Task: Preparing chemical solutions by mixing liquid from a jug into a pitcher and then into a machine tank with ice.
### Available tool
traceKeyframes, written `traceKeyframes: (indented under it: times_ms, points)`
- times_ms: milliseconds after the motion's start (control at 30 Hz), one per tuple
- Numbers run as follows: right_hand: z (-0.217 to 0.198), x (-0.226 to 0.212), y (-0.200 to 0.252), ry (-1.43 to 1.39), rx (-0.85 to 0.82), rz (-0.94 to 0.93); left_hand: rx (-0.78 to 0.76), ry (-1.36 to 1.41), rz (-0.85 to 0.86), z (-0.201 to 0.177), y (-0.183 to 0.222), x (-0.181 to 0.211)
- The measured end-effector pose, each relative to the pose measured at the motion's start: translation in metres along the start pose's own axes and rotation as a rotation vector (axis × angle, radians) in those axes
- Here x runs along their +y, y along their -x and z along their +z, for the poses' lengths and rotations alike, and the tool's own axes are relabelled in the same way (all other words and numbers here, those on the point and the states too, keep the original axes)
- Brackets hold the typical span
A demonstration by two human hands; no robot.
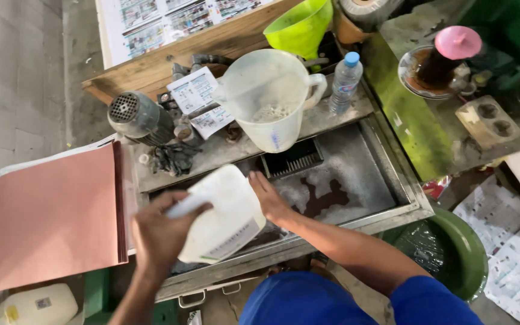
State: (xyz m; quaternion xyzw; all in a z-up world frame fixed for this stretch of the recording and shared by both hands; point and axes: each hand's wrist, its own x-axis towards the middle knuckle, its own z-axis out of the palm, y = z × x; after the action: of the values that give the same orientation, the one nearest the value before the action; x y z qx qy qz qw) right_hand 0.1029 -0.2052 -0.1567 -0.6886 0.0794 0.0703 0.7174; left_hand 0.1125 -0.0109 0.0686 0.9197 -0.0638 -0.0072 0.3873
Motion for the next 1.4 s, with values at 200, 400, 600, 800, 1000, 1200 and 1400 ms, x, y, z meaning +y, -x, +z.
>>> traceKeyframes:
  times_ms: [200,400,600,800,1000,1200,1400]
  points:
    - [-0.008,-0.027,0.045,-0.123,-0.070,-0.251,0.154,0.154,-0.241,0.013,0.065,-0.012]
    - [-0.027,-0.133,0.068,0.467,-0.268,-0.806,0.247,0.092,-0.144,0.028,0.099,-0.037]
    - [-0.033,-0.151,0.072,0.509,-0.392,-0.755,0.270,0.113,-0.098,0.040,0.118,-0.054]
    - [-0.025,-0.161,0.076,0.578,-0.679,-0.782,0.297,0.108,-0.083,0.047,0.127,-0.059]
    - [-0.021,-0.181,0.082,0.896,-0.791,-0.816,0.332,0.125,0.028,0.049,0.129,-0.058]
    - [-0.018,-0.203,0.086,1.078,-0.882,-0.861,0.320,0.161,0.103,0.049,0.129,-0.062]
    - [-0.013,-0.209,0.090,1.188,-0.881,-0.871,0.334,0.102,0.158,0.050,0.131,-0.059]
